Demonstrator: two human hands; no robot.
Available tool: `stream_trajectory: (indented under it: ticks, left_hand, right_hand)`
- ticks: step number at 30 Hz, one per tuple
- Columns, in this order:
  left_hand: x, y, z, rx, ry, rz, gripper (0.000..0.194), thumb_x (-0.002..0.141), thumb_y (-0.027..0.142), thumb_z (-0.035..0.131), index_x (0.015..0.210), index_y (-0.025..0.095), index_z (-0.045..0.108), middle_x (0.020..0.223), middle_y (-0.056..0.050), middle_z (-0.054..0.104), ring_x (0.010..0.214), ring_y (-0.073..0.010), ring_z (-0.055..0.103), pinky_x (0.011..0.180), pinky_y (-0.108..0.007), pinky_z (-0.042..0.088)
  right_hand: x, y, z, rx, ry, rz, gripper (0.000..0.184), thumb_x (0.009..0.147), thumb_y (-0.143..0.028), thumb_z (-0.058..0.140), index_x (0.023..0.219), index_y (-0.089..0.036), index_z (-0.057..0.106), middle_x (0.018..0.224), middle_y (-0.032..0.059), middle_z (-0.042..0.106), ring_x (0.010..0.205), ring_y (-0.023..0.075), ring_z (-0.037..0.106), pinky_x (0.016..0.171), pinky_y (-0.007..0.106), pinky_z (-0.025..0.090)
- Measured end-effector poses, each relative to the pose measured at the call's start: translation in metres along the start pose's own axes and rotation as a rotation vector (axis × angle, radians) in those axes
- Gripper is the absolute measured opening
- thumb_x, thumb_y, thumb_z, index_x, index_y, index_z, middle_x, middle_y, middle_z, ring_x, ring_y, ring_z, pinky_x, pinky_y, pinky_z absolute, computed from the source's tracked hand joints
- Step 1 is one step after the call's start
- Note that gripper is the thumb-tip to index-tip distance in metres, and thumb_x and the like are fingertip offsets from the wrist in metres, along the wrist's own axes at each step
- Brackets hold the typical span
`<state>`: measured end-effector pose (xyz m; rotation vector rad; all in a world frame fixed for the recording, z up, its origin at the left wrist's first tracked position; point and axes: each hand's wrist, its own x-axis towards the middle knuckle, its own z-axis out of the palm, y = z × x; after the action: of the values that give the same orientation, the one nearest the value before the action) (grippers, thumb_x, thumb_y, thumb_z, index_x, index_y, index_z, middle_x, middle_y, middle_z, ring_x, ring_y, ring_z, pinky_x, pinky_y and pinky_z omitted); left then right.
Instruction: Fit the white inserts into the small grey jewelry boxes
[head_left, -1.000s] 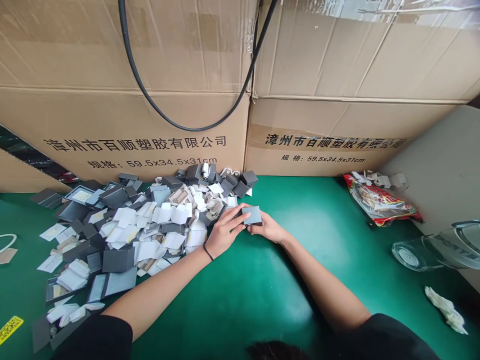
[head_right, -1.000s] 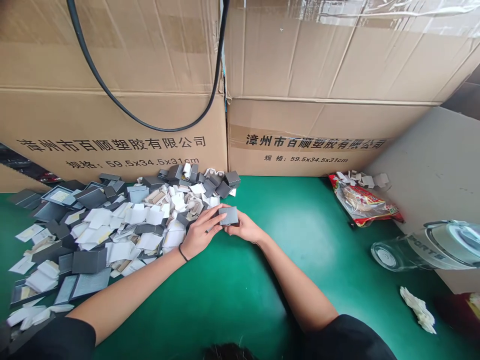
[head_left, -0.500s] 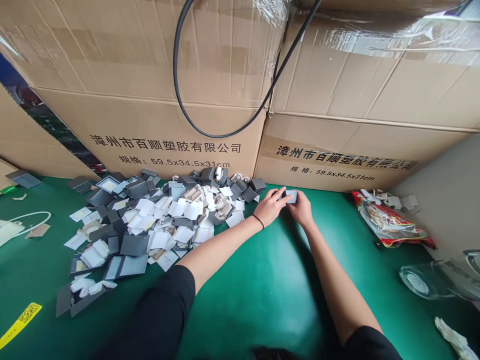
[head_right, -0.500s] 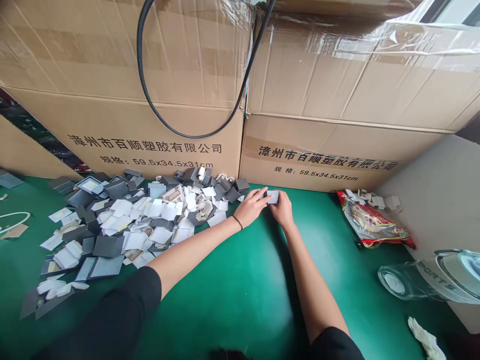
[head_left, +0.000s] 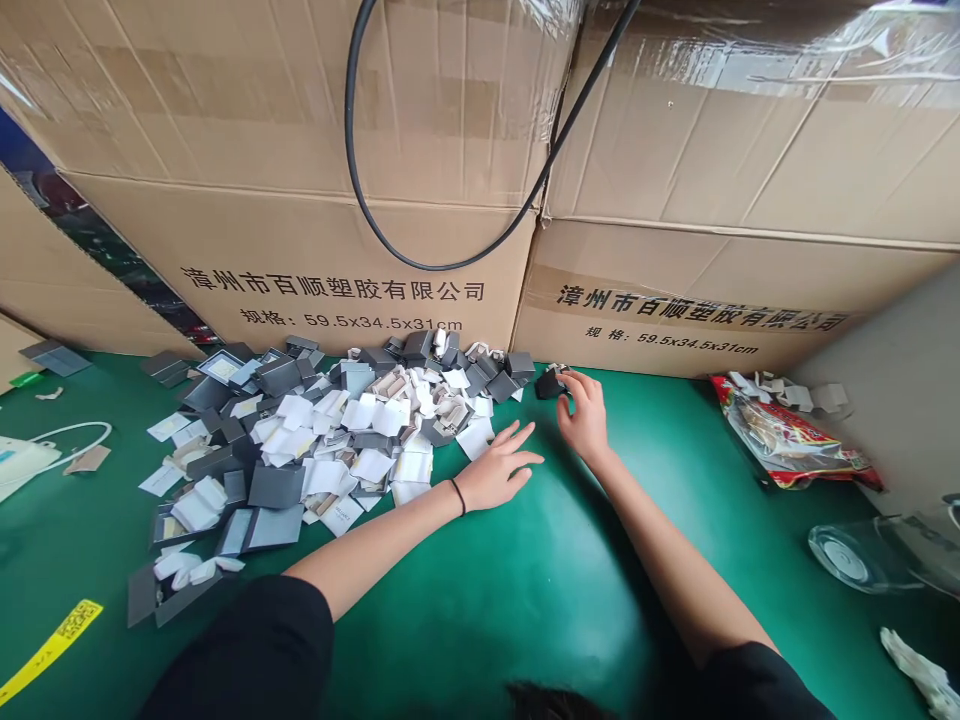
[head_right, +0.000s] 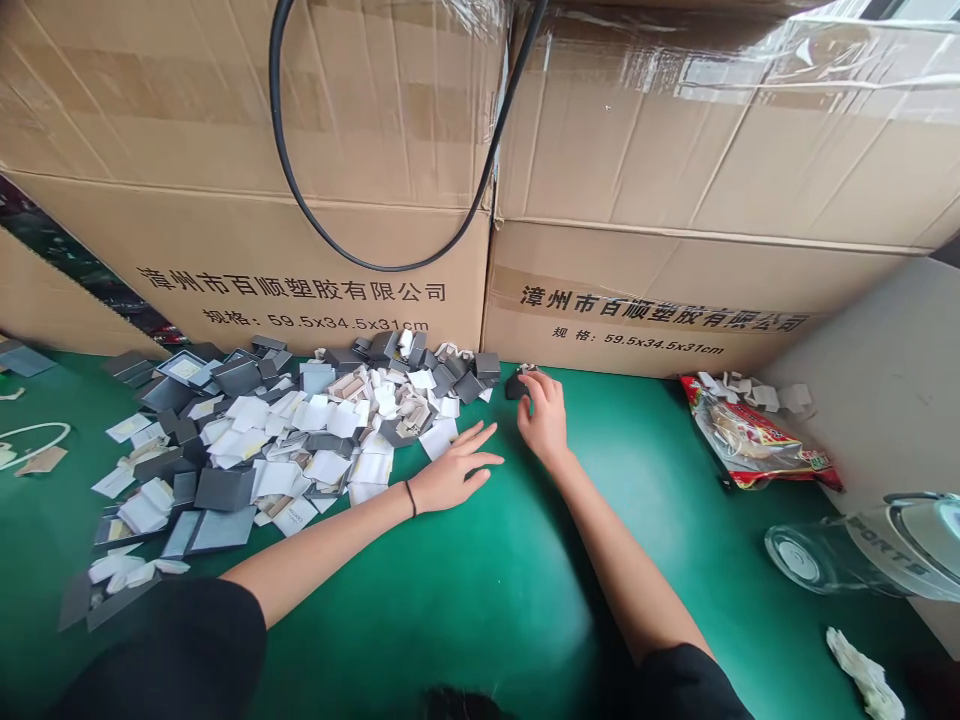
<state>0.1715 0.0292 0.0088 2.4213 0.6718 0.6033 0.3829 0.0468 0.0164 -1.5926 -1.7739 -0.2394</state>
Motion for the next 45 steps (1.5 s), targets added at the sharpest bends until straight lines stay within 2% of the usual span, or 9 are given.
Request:
stream_trajectory:
  ticks: [4,9,15,19,28,34,37,41,45]
  left_hand:
    - [-0.023,-0.011,-0.02,-0.197,0.034,-0.112,0.027,0.087,0.023,0.045,0.099,0.022,0.069,0.128,-0.008,0.057,0.123,-0.0233,0.049,0.106,-0.047,0.036]
    - [-0.027,-0.023,-0.034,-0.521,0.148,-0.284,0.028,0.087,0.032,0.047,0.099,0.018,0.068,0.12,-0.01,0.062,0.114,-0.0222,0.056,0.099,-0.04,0.043]
    - [-0.029,-0.031,-0.034,-0.604,0.08,-0.297,0.03,0.085,0.037,0.05,0.1,0.019,0.069,0.113,-0.008,0.066,0.104,-0.0214,0.06,0.093,-0.036,0.047]
    - [-0.031,-0.032,-0.034,-0.558,0.07,-0.303,0.032,0.086,0.038,0.048,0.103,0.02,0.069,0.11,-0.007,0.067,0.097,-0.0205,0.061,0.087,-0.034,0.048]
    - [-0.029,-0.025,-0.039,-0.492,0.055,-0.313,0.031,0.087,0.037,0.047,0.1,0.022,0.07,0.104,-0.006,0.068,0.087,-0.0195,0.062,0.077,-0.031,0.049]
    - [-0.029,-0.025,-0.038,-0.495,0.058,-0.307,0.03,0.087,0.037,0.047,0.099,0.022,0.07,0.103,-0.006,0.068,0.085,-0.0191,0.062,0.078,-0.031,0.049]
    - [-0.029,-0.027,-0.038,-0.544,0.059,-0.324,0.029,0.086,0.036,0.049,0.098,0.021,0.07,0.104,-0.006,0.068,0.089,-0.0199,0.062,0.082,-0.033,0.049]
    - [-0.03,-0.025,-0.041,-0.823,0.09,-0.344,0.026,0.082,0.034,0.058,0.094,0.015,0.07,0.101,-0.01,0.068,0.095,-0.0232,0.064,0.088,-0.039,0.05]
    - [-0.032,-0.023,-0.045,-1.01,0.177,-0.281,0.022,0.081,0.032,0.06,0.089,0.014,0.07,0.103,-0.012,0.066,0.101,-0.026,0.061,0.089,-0.042,0.05]
  right_hand:
    - [0.037,-0.025,0.012,-0.145,-0.229,-0.175,0.061,0.077,-0.008,0.04,0.136,-0.024,0.038,0.145,0.0102,0.032,0.129,0.0316,0.03,0.099,0.052,0.035]
    - [0.058,-0.035,0.019,-0.241,-0.469,-0.287,0.064,0.076,-0.004,0.042,0.137,-0.024,0.04,0.144,0.009,0.037,0.129,0.0303,0.032,0.099,0.048,0.037]
    - [0.057,0.004,-0.011,-0.217,-0.354,-0.111,0.067,0.075,-0.015,0.05,0.139,-0.022,0.034,0.145,0.01,0.035,0.128,0.0327,0.035,0.097,0.052,0.038]
    - [0.062,0.035,-0.022,-0.132,-0.599,-0.015,0.052,0.077,-0.023,0.056,0.128,-0.022,0.051,0.123,0.0096,0.058,0.107,0.0271,0.056,0.087,0.042,0.049]
    - [0.067,0.043,-0.054,0.158,-0.121,0.095,0.056,0.081,-0.041,0.054,0.132,-0.019,0.046,0.12,0.0116,0.058,0.101,0.0243,0.059,0.082,0.04,0.054]
    - [0.045,0.045,-0.021,-0.194,-0.43,0.101,0.055,0.081,-0.037,0.056,0.132,-0.019,0.047,0.117,0.0144,0.058,0.103,0.0308,0.057,0.084,0.047,0.05]
    - [0.047,0.027,-0.014,-0.31,-0.385,0.001,0.058,0.084,-0.039,0.052,0.138,-0.022,0.038,0.131,0.0149,0.049,0.118,0.0353,0.046,0.091,0.054,0.043]
    - [0.063,0.0,-0.004,-0.134,-0.379,-0.222,0.06,0.086,-0.033,0.049,0.142,-0.024,0.029,0.141,0.0116,0.04,0.126,0.0312,0.039,0.095,0.05,0.042]
    - [0.072,-0.008,0.012,-0.023,-0.482,-0.273,0.051,0.083,-0.025,0.053,0.134,-0.023,0.044,0.131,0.0112,0.049,0.115,0.0278,0.049,0.093,0.044,0.046]
